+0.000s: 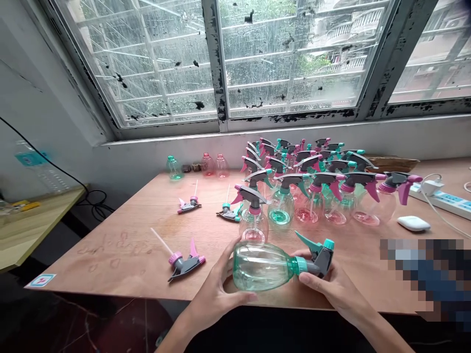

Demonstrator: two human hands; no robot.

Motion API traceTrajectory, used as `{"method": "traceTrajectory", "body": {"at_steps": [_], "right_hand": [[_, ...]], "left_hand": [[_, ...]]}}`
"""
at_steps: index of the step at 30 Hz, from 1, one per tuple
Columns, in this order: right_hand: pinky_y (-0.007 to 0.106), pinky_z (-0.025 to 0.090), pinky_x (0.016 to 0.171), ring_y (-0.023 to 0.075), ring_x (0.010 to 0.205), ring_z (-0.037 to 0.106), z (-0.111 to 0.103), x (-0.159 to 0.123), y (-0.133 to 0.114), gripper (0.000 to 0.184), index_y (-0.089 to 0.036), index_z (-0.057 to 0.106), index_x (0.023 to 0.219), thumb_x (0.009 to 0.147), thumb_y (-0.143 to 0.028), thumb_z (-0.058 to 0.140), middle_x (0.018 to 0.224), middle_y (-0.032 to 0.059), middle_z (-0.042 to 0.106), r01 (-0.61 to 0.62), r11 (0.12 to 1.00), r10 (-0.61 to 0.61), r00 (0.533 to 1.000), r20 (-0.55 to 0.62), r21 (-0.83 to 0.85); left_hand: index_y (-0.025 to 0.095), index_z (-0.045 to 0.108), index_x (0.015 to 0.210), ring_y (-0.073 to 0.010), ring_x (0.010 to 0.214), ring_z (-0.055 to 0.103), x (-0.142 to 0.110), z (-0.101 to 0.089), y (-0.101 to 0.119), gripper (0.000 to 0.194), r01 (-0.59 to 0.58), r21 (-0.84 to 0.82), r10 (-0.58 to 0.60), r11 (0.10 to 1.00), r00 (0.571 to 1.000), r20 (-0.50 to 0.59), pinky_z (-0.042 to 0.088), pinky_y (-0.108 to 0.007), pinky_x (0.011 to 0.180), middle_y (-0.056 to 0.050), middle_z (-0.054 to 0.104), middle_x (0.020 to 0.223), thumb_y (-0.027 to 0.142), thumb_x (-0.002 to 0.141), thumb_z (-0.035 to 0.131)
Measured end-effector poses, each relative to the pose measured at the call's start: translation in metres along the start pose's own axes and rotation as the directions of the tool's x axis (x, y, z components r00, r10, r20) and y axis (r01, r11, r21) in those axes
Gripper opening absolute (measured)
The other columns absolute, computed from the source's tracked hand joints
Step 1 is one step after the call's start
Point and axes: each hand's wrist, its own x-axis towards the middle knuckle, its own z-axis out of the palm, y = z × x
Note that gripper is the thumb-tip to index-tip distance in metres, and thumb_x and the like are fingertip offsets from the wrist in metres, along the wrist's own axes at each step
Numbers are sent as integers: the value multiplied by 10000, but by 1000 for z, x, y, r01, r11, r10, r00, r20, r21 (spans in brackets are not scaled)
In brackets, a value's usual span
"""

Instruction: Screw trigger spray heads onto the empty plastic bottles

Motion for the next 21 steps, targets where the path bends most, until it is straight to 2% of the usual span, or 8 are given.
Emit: {"method": "traceTrajectory", "body": {"at_steps": [3, 7, 10, 14, 19, 21], "right_hand": [[415, 518, 741, 305, 784, 676, -2, 0, 2, 375, -250, 728, 1017, 782, -511, 859, 827, 35, 727, -11, 999, 13, 999, 35, -49], [395, 512, 660, 277, 647, 662, 0, -1, 7, 353, -241, 685, 1005, 842, -526, 813, 667, 5, 690, -29, 999, 26, 990, 135, 20], [376, 508, 610, 264, 600, 641, 3, -1, 12, 347, -253, 687, 1005, 862, -551, 793, 638, 4, 676, -3, 998, -6, 988, 153, 61], [371, 514, 594, 263, 587, 623, 2, -3, 18, 354, -264, 704, 1011, 857, -569, 798, 614, 8, 670, 29, 997, -37, 992, 122, 65], [331, 525, 618, 235, 624, 627, -3, -4, 17, 254, -277, 700, 1084, 915, -443, 793, 672, -1, 691, 39, 994, -55, 985, 165, 102], [303, 531, 621, 221, 632, 626, -3, -5, 14, 248, -279, 697, 1083, 902, -398, 817, 686, -17, 684, 19, 994, -38, 983, 182, 104]], "left_hand": [[436, 96, 1579, -302, 1408, 475, -1, -2, -3, 1102, 10, 40, -12, 999, 999, 47, 386, -456, 1190, -62, 395, 1602, 189, 791, 826], [388, 46, 1592, -338, 1465, 388, -2, -2, -6, 1159, 20, 13, -21, 1000, 998, 66, 350, -486, 1208, -95, 323, 1638, 184, 773, 840], [363, 111, 1594, -334, 1480, 358, -1, -3, -6, 1153, 26, -26, -23, 999, 995, 96, 330, -476, 1220, -87, 395, 1601, 203, 741, 871], [374, 249, 1564, -306, 1447, 410, 0, -7, -3, 963, 44, -95, -32, 995, 992, 125, 385, -449, 1181, -61, 453, 1565, 239, 804, 824], [311, 406, 1498, -317, 1389, 467, 2, -7, 1, 851, 56, -98, -45, 994, 993, 108, 418, -432, 1139, -76, 550, 1473, 321, 774, 852], [288, 417, 1492, -326, 1362, 492, 3, -6, 4, 808, 69, -107, -59, 992, 993, 102, 448, -426, 1104, -88, 570, 1446, 371, 798, 825]]}}
